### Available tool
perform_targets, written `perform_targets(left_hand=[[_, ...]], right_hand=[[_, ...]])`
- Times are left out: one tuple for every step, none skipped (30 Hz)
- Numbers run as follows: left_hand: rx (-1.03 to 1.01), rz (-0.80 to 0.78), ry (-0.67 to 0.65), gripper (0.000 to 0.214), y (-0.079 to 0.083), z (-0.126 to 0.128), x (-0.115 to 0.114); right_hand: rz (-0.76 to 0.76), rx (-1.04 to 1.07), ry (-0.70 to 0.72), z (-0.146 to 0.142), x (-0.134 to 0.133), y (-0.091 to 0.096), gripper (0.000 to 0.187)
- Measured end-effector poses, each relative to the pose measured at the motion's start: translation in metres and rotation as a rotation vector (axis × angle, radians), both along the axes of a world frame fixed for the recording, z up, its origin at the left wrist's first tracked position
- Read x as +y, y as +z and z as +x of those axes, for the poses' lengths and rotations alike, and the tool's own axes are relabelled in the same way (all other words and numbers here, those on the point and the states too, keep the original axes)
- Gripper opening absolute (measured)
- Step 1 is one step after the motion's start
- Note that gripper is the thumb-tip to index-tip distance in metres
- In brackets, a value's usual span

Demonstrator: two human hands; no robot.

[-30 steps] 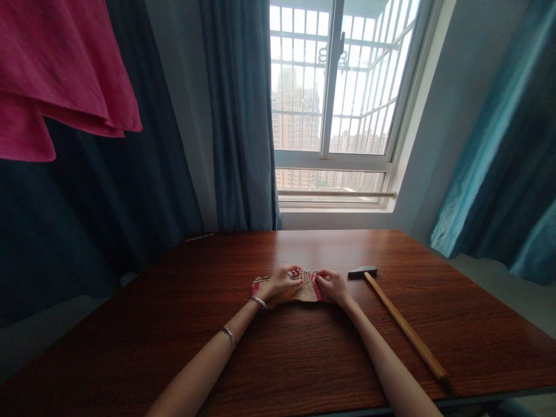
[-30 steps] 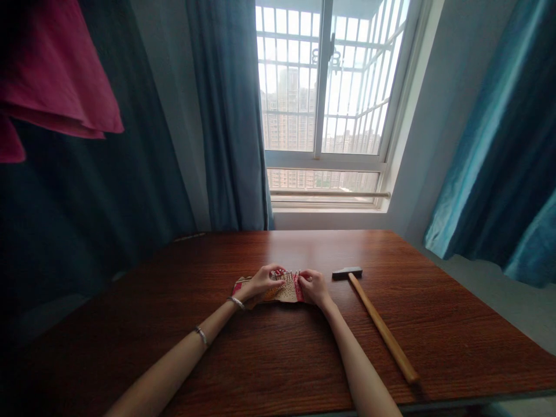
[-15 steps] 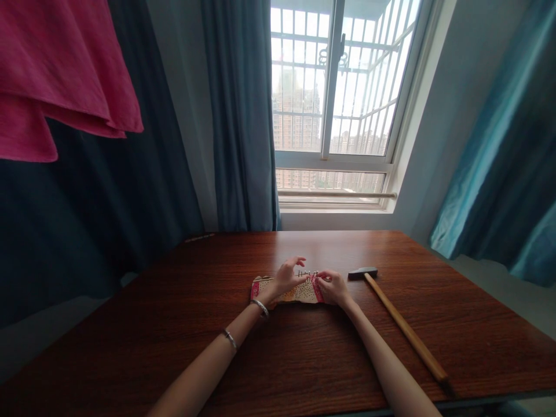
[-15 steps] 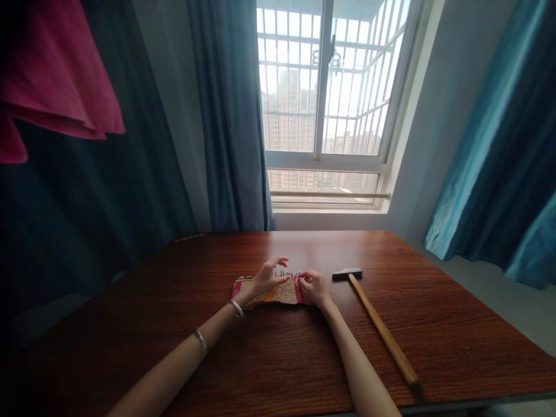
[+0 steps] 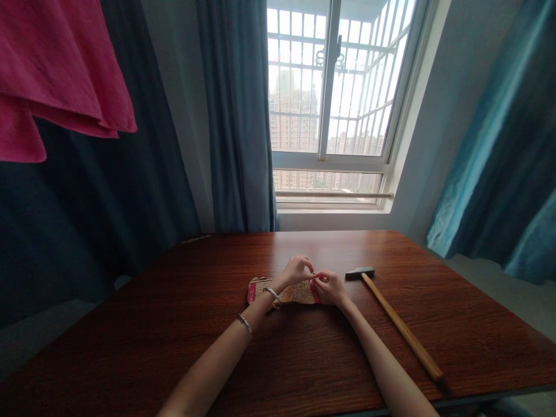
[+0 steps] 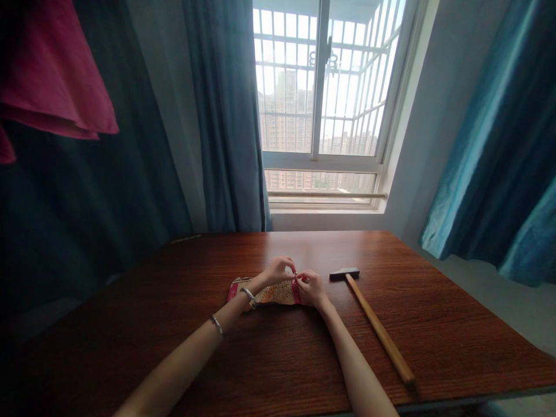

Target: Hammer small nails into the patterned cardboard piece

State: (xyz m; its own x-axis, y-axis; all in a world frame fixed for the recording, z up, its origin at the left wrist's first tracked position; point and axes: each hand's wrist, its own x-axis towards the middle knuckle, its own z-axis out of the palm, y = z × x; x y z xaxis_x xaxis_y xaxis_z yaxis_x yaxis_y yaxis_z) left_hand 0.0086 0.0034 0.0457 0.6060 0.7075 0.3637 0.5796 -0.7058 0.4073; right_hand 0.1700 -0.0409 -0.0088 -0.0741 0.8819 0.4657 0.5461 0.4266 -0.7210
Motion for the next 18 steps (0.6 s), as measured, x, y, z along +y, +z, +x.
perform_targets(left_hand=[[-0.001, 0.000, -0.009, 0.021, -0.001, 0.000, 0.001], [-0.004, 0.001, -0.016, 0.021, -0.001, 0.000, 0.002], [-0.009, 0.001, -0.022, 0.021, -0.002, 0.000, 0.002], [-0.013, -0.001, -0.027, 0.021, -0.002, 0.000, 0.003], [-0.018, -0.008, -0.030, 0.022, -0.003, -0.001, 0.004], [-0.021, -0.018, -0.031, 0.022, -0.003, -0.001, 0.005], [-0.025, -0.030, -0.028, 0.023, -0.004, -0.001, 0.005], [-0.027, -0.046, -0.021, 0.023, -0.003, -0.001, 0.005], [-0.028, -0.062, -0.011, 0.024, -0.003, -0.001, 0.006], [-0.027, -0.079, -0.002, 0.024, -0.002, -0.001, 0.006], [-0.025, -0.096, 0.006, 0.024, -0.001, -0.001, 0.005], [-0.021, -0.111, 0.011, 0.024, 0.000, -0.001, 0.005], [-0.016, -0.125, 0.012, 0.023, 0.001, -0.001, 0.005], [-0.012, -0.137, 0.010, 0.023, 0.002, -0.002, 0.004], [-0.009, -0.147, 0.007, 0.022, 0.004, -0.002, 0.004], [-0.007, -0.154, 0.006, 0.021, 0.005, -0.002, 0.003], [-0.006, -0.161, 0.006, 0.021, 0.006, -0.003, 0.003], [-0.004, -0.165, 0.008, 0.020, 0.006, -0.003, 0.003]], right_hand=[[-0.001, 0.001, -0.001, 0.000, 0.000, 0.000, 0.021], [-0.002, 0.002, -0.003, 0.000, 0.000, 0.000, 0.021], [-0.002, 0.002, -0.003, 0.000, 0.000, 0.000, 0.022], [-0.005, 0.001, -0.002, 0.000, 0.000, 0.000, 0.022], [-0.007, 0.000, -0.005, 0.000, -0.001, 0.000, 0.022], [-0.009, 0.000, -0.007, 0.000, -0.001, 0.000, 0.021], [-0.009, 0.000, -0.008, 0.000, -0.001, 0.000, 0.021], [-0.007, 0.001, -0.006, 0.000, -0.001, 0.000, 0.021], [-0.005, 0.002, -0.003, 0.000, -0.001, 0.000, 0.021], [-0.002, 0.004, 0.002, 0.000, -0.001, -0.001, 0.021], [0.000, 0.007, 0.005, -0.001, -0.001, -0.001, 0.021], [-0.001, 0.009, 0.010, -0.001, -0.001, -0.001, 0.021], [-0.004, 0.013, 0.014, -0.002, -0.001, -0.001, 0.021], [-0.011, 0.016, 0.020, -0.002, -0.001, 0.000, 0.021], [-0.018, 0.018, 0.024, -0.001, -0.002, 0.001, 0.022], [-0.025, 0.016, 0.024, 0.001, -0.002, 0.003, 0.022], [-0.032, 0.009, 0.013, 0.005, -0.003, 0.006, 0.023], [-0.038, -0.005, -0.011, 0.011, -0.004, 0.010, 0.024]])
